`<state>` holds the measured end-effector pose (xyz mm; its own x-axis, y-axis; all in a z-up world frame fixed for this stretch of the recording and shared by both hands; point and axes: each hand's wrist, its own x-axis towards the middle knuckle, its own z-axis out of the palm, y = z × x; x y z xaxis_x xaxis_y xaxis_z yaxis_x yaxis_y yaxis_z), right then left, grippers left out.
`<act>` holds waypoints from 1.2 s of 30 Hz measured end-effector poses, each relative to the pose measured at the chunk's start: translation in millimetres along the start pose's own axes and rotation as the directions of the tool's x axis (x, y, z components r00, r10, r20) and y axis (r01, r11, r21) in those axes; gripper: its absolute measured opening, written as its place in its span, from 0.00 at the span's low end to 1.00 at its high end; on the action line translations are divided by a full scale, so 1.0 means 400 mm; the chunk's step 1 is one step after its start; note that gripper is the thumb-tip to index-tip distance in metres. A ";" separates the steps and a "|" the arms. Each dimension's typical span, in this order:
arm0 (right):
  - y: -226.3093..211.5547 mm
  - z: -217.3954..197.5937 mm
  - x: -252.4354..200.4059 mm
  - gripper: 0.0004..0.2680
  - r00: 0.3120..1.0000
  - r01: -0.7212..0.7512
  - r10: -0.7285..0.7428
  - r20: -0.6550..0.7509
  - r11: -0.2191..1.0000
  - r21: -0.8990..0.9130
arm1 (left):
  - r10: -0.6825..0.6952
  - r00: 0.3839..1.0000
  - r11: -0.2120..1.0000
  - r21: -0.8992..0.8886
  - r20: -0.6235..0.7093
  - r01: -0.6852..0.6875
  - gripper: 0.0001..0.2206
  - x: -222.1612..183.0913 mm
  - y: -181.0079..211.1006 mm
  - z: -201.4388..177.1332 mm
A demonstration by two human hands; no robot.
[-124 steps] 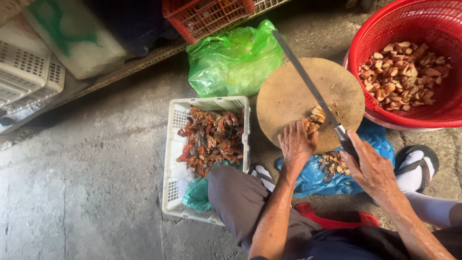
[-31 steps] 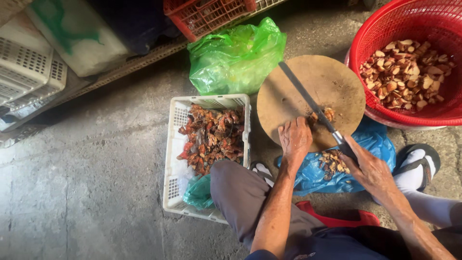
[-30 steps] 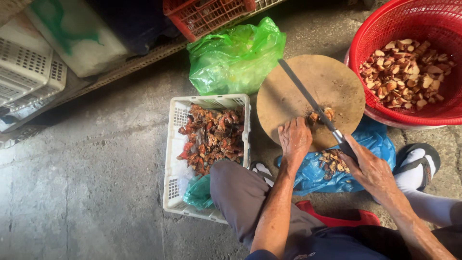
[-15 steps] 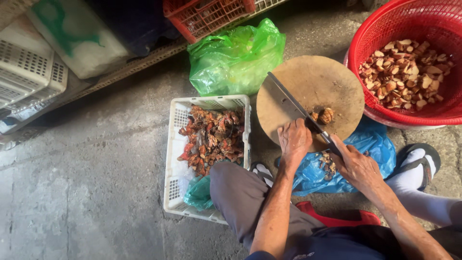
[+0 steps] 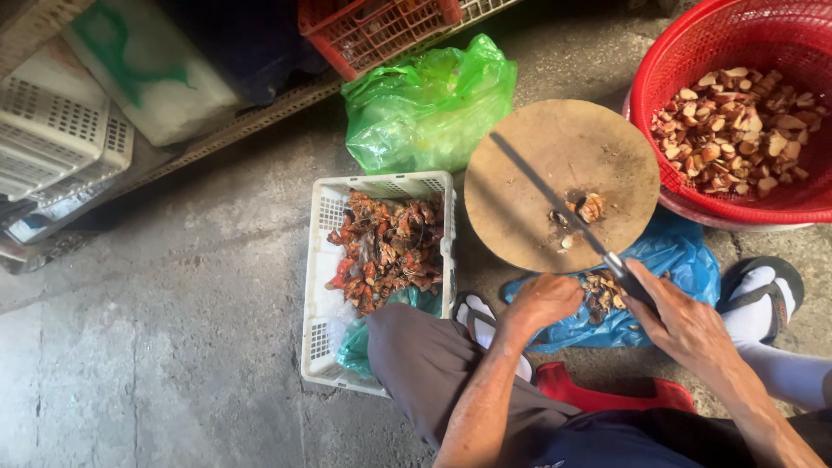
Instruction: The person sits on the floor and uses a large knife to chop reddish-brown root pieces on a round wooden cutting board. Chopped pieces are transferred into a red basket, while unprocessed roots remain in a white crate.
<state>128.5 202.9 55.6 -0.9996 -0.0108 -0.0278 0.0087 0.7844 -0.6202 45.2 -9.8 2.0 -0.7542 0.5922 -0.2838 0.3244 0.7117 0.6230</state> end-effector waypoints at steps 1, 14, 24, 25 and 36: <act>0.003 0.001 -0.019 0.25 1.000 -0.017 0.017 0.016 1.000 0.003 | -0.017 1.000 1.000 -0.006 -0.002 0.017 0.14 0.000 0.010 -0.003; 0.140 -0.035 -0.086 0.25 0.964 -0.187 0.206 -0.166 0.974 0.127 | -0.003 0.745 0.981 0.141 -0.667 0.130 0.23 0.177 0.115 -0.052; 0.048 -0.066 -0.003 0.25 0.991 0.004 0.006 -0.131 0.998 0.069 | 0.190 0.799 0.981 0.144 -0.571 -0.130 0.25 0.173 0.005 -0.062; 0.036 -0.069 0.015 0.25 0.996 -0.044 0.046 -0.073 0.999 0.028 | 0.135 0.787 0.991 0.097 -0.602 -0.095 0.25 0.164 0.000 -0.067; 0.070 -0.039 0.145 0.25 0.985 0.157 -0.139 0.105 0.968 -0.197 | 0.001 0.744 0.990 0.106 -0.669 0.094 0.16 0.159 0.003 -0.036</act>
<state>70.5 233.6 48.8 -0.9825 -0.1846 -0.0233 -0.1545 0.8794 -0.4504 -10.5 23.2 -4.6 -0.9424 0.1882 0.2767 0.3104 0.8005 0.5127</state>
